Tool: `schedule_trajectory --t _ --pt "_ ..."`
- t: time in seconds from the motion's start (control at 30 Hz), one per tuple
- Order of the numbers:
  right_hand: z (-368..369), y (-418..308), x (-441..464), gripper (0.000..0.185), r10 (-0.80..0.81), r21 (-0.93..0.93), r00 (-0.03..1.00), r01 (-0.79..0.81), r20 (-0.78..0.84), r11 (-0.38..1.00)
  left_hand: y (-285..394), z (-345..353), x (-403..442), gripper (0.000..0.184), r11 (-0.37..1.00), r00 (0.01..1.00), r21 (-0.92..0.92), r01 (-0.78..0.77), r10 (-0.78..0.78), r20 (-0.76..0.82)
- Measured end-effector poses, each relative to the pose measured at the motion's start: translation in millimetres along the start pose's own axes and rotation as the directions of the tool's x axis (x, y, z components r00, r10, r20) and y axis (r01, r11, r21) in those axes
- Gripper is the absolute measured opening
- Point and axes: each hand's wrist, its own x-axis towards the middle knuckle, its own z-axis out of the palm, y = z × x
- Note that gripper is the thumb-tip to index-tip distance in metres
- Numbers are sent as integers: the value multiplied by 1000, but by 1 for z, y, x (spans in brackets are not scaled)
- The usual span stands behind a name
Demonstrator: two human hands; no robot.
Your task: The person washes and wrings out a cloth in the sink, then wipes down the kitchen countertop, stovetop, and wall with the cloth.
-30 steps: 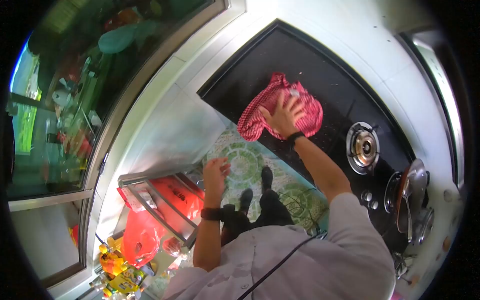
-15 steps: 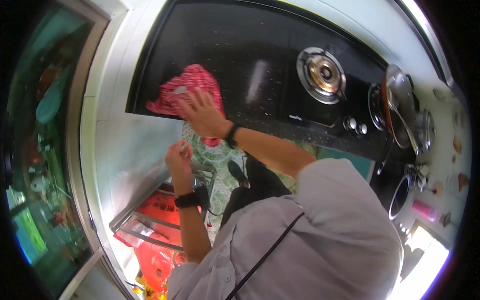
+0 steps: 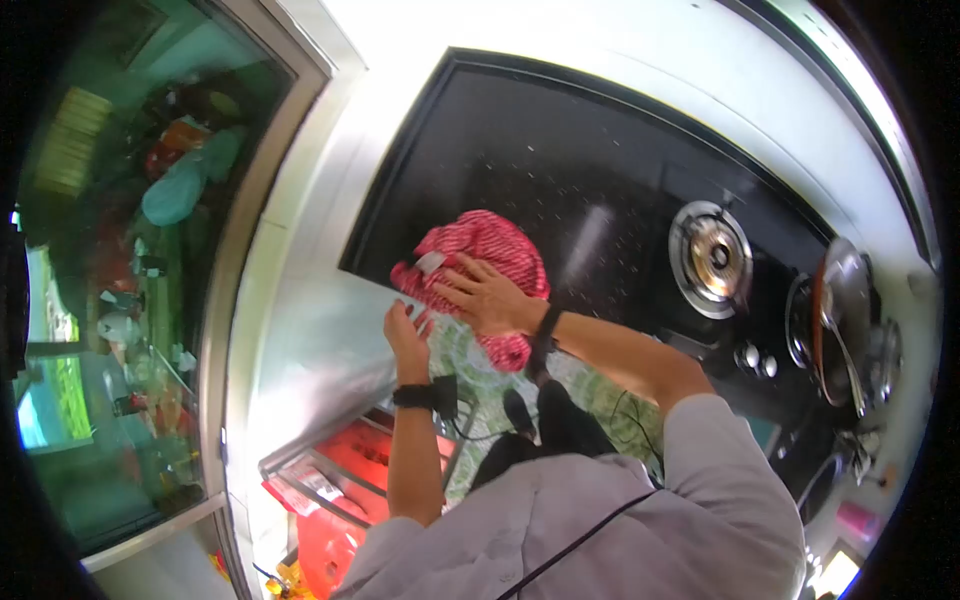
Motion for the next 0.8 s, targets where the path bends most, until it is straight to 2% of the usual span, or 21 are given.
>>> schedule_trajectory --t 0.03,0.1,0.17,0.23,0.27,0.3,0.33,0.37,0.4,0.43,0.47,0.5,0.57,0.63,0.67,0.7,0.73,0.77,0.8 --pt "6 16 31 52 -77 32 997 76 15 997 8 1 5 42 999 1000 49 -15 16 -20" --pt "15 59 86 49 -103 61 992 99 73 993 30 5 22 49 994 996 91 -58 64 -67" --pt "-10 116 138 46 -28 101 983 10 180 995 46 3 40 51 973 996 224 -57 73 -60" --pt "-36 184 165 41 237 112 968 -245 81 963 48 1 54 47 963 996 264 -57 72 -48" --pt "-21 234 172 38 208 -81 970 -219 -127 972 46 2 55 43 954 995 288 -78 93 -39" --pt "-31 270 174 36 117 -363 982 -163 -146 918 46 4 57 40 944 992 311 -106 121 -29" --pt "-34 300 186 37 335 -388 939 -339 -82 857 50 10 51 33 952 990 284 -112 131 -49" --pt "-37 310 198 39 392 -234 867 -468 -309 852 52 11 51 30 954 993 285 -93 111 -47" --pt "-32 312 215 40 621 67 693 -646 -366 761 53 12 50 29 960 995 268 -82 93 -29" --pt "-22 309 230 41 819 363 476 -736 -321 571 55 10 47 29 965 997 255 -65 70 -12" --pt "-10 296 245 40 843 635 454 -568 -289 524 57 9 46 29 966 997 251 -59 69 -32" --pt "5 279 261 39 864 840 440 -350 -243 414 58 11 45 29 967 998 252 -49 57 -24" --pt "25 191 286 32 892 946 316 98 -323 308 60 13 42 30 966 998 256 -46 54 -22" --pt "28 77 269 28 814 835 344 -131 -467 534 62 11 39 29 962 999 269 -37 35 10" --pt "19 24 247 32 798 934 533 -35 -283 355 57 5 44 31 942 999 336 -12 24 -32" --pt "58 -23 231 38 612 731 589 -51 -528 680 33 -18 58 36 943 966 225 -245 218 138" --pt "56 -60 213 39 559 736 675 -35 -482 677 23 -28 60 36 935 961 242 -258 223 165" --pt "29 -74 191 37 500 859 836 -71 -226 506 15 -36 63 38 942 969 241 -232 203 138" --pt "28 -65 202 28 481 732 731 35 -483 681 9 -43 65 39 949 978 240 -203 182 106"
